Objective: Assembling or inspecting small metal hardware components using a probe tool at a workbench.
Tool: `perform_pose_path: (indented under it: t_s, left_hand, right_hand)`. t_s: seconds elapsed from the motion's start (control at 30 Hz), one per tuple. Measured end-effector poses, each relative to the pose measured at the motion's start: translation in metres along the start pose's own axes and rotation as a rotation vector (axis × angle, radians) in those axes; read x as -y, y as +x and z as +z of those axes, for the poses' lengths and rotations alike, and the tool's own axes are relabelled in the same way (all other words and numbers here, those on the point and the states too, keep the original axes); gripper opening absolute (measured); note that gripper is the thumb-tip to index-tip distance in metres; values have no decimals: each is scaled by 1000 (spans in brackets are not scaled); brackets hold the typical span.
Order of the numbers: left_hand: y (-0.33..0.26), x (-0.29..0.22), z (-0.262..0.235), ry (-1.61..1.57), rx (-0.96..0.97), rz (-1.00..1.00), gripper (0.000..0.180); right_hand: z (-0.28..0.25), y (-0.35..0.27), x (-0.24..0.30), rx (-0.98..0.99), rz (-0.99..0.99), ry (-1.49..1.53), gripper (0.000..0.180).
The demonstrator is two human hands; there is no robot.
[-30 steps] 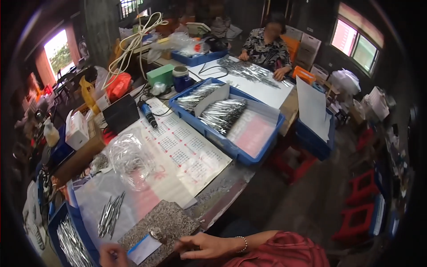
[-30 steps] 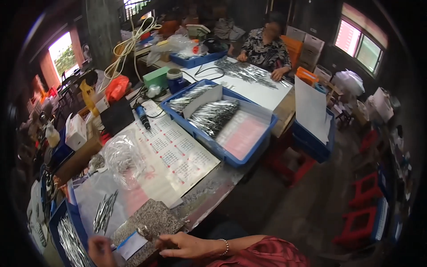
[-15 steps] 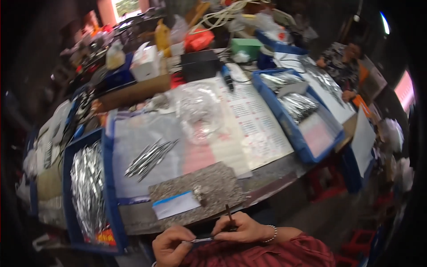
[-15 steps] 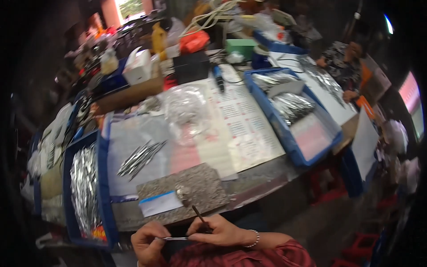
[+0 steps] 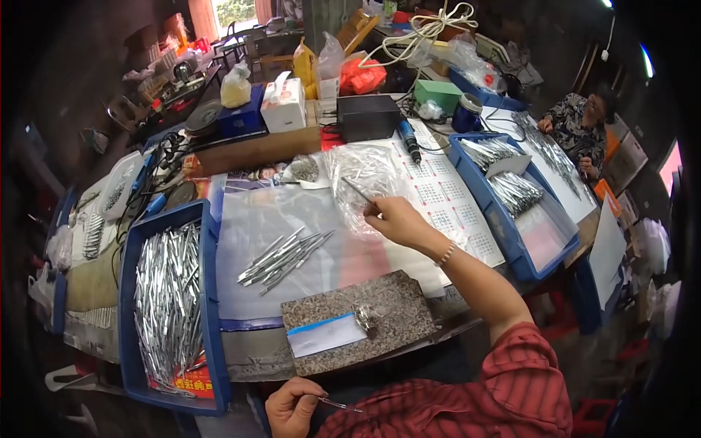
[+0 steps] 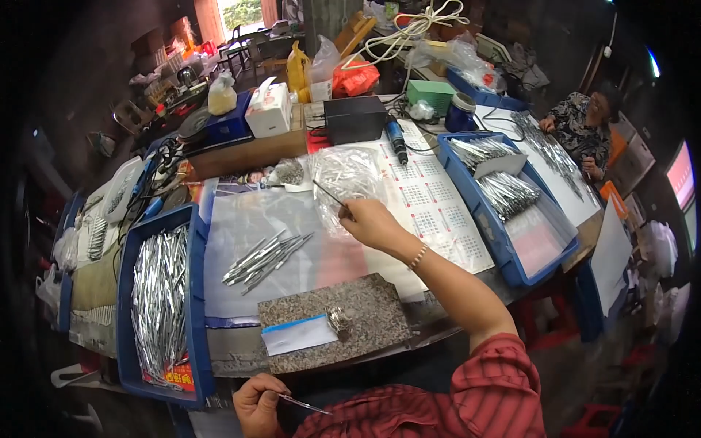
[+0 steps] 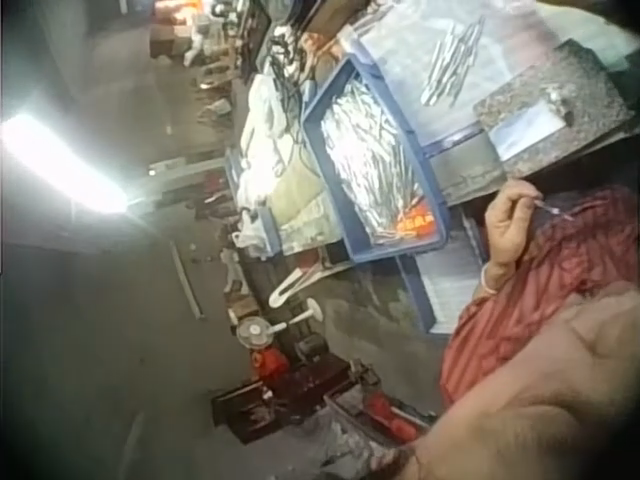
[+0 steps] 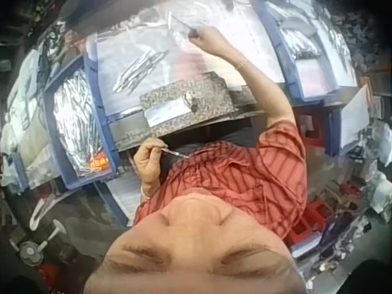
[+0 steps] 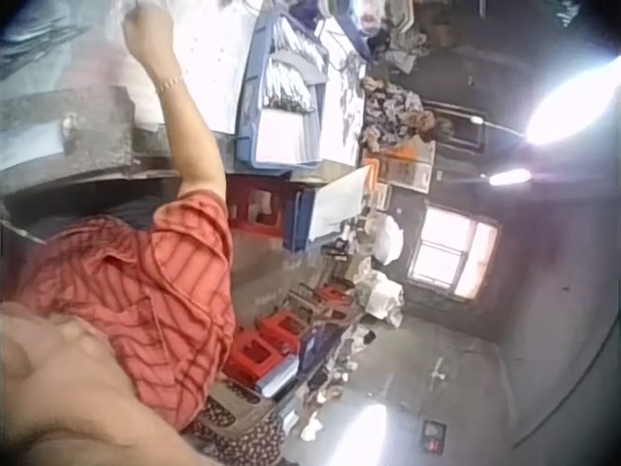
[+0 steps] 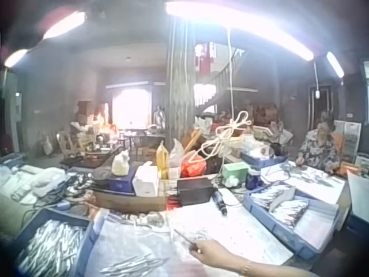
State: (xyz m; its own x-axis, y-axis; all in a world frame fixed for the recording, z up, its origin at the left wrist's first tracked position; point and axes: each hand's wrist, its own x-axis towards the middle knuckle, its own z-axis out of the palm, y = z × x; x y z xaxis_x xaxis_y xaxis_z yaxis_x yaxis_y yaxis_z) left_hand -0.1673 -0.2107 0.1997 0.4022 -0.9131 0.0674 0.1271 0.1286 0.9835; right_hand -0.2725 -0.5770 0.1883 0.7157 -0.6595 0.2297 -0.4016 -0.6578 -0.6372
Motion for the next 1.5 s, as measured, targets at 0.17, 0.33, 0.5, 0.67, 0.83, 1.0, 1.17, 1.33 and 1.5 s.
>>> perform_pose_path:
  t_s: [0.17, 0.33, 0.5, 0.67, 0.83, 1.0, 1.17, 1.33, 1.5]
  left_hand:
    - [-3, -1, -1, -15, -87, -42, 9]
    - [-1, 0, -1, -75, -107, -94, 9]
    - [2, -2, -1, -94, -104, -108, 10]
    - [6, -1, 7, -150, -95, -186, 10]
    - [11, -3, 18, -120, -73, -181, 11]
    - [14, 14, 17, -123, -130, -161, 12]
    - [39, 16, 37, 246, 10, -40, 23]
    - [46, 6, 57, 459, 88, 120, 17]
    - [44, 5, 55, 473, 167, 58, 11]
  right_hand:
    - [46, 33, -35, 26, 79, -245, 15]
    - [48, 41, -35, 34, 161, -252, 18]
    - [21, 42, -21, 124, 317, -71, 14]
    - [-11, 26, -28, 102, 344, 63, 13]
    - [-35, 2, -20, -46, 268, 32, 14]
    - [-49, -67, 43, -77, 175, 262, 12]
    - [-40, -158, 87, 234, 34, 411, 15]
    - [-35, -186, 93, 192, -33, 479, 12]
    - [-37, -188, 92, 184, -84, 484, 12]
